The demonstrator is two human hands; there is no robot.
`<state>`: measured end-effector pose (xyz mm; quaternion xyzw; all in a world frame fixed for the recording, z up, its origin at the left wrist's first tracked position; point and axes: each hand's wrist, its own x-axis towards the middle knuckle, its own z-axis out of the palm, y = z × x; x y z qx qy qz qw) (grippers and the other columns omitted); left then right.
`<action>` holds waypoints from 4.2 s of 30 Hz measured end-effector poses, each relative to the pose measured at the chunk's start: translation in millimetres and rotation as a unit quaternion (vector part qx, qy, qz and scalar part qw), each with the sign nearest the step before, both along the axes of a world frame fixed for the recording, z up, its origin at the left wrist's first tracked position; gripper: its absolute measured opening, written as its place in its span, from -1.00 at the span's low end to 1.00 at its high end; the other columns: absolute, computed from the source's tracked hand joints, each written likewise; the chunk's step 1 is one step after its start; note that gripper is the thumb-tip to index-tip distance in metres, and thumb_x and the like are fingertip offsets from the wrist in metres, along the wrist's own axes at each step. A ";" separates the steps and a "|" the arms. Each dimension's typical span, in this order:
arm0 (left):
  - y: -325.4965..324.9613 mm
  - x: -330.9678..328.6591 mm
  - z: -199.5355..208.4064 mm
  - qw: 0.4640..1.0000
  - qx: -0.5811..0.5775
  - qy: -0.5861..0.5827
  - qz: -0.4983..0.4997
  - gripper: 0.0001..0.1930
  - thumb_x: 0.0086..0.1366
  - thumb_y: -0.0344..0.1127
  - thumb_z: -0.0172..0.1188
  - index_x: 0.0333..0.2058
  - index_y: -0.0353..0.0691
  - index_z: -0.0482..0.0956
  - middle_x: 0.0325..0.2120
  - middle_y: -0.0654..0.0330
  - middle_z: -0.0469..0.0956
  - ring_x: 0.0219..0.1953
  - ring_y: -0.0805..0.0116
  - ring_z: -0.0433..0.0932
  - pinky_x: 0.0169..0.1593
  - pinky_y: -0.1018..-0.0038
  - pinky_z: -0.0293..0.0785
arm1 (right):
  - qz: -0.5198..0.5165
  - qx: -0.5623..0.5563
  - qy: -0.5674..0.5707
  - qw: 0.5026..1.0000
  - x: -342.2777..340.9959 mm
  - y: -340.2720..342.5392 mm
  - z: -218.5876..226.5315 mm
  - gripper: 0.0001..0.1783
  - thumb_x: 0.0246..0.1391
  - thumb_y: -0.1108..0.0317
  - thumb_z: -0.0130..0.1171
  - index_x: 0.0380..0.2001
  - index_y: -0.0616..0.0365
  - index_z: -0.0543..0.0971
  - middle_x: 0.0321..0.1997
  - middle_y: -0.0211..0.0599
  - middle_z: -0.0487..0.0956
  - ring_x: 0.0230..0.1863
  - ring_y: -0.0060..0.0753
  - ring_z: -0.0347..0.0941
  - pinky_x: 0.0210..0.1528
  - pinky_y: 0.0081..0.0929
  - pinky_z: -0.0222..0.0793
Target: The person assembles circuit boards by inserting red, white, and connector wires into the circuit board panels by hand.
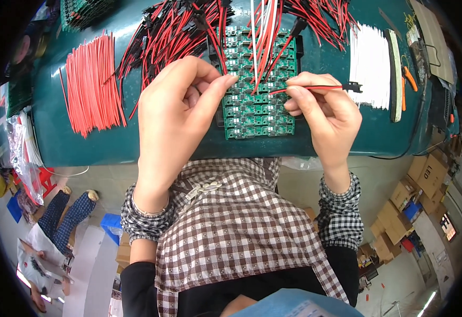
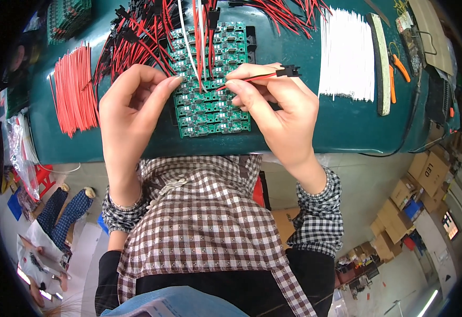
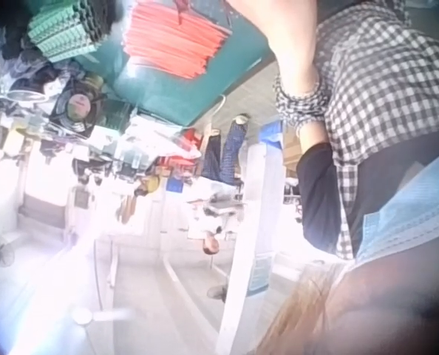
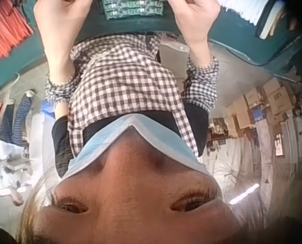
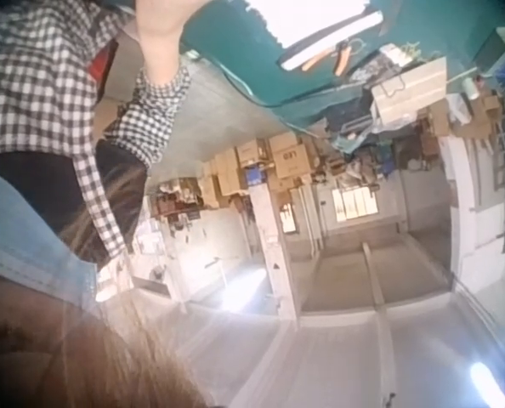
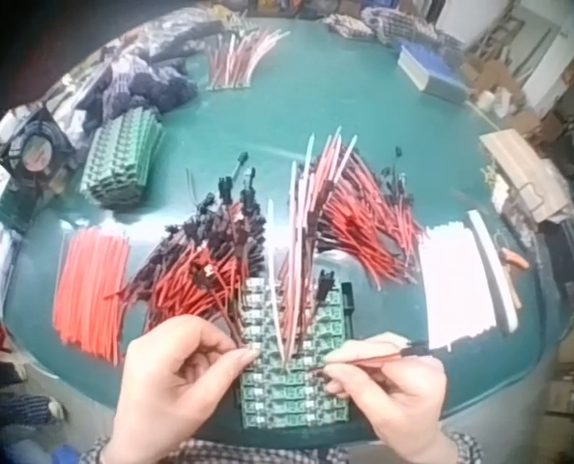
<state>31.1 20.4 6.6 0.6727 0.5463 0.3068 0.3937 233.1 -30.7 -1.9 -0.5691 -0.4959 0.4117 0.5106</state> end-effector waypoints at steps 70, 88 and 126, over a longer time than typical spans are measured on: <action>60.7 -42.7 -6.0 0.987 0.058 0.031 0.145 -0.85 0.25 -0.35 0.25 -0.33 -0.33 0.57 -0.47 0.19 0.58 -0.50 0.47 0.51 -0.40 0.51 0.44 | 0.074 -0.063 -0.108 0.989 22.2 10.1 21.8 -0.92 0.08 0.52 0.28 -0.34 0.29 0.65 -0.41 -0.35 0.57 -0.45 -0.68 0.44 -0.44 -0.71 0.33; -23.5 -17.0 41.4 0.923 0.042 -0.340 0.177 -0.68 0.30 -0.55 0.15 0.02 -0.34 0.40 -0.24 -0.01 0.62 -0.49 0.55 0.47 -0.44 0.66 0.38 | 0.145 0.092 -0.148 0.974 -63.6 2.1 31.4 -0.74 -0.01 0.48 0.34 -0.19 0.23 0.61 -0.29 -0.21 0.58 -0.41 -0.36 0.55 -0.40 -0.44 0.48; -23.3 -16.6 -13.3 0.968 -0.096 -0.222 0.063 -0.93 0.23 -0.57 0.27 -0.35 -0.39 0.54 -0.30 0.16 0.64 -0.44 0.62 0.53 -0.36 0.70 0.48 | 0.046 0.015 -0.120 0.992 -14.8 -8.0 3.5 -0.83 0.01 0.56 0.33 -0.27 0.29 0.64 -0.38 -0.30 0.60 -0.48 -0.68 0.51 -0.50 -0.73 0.38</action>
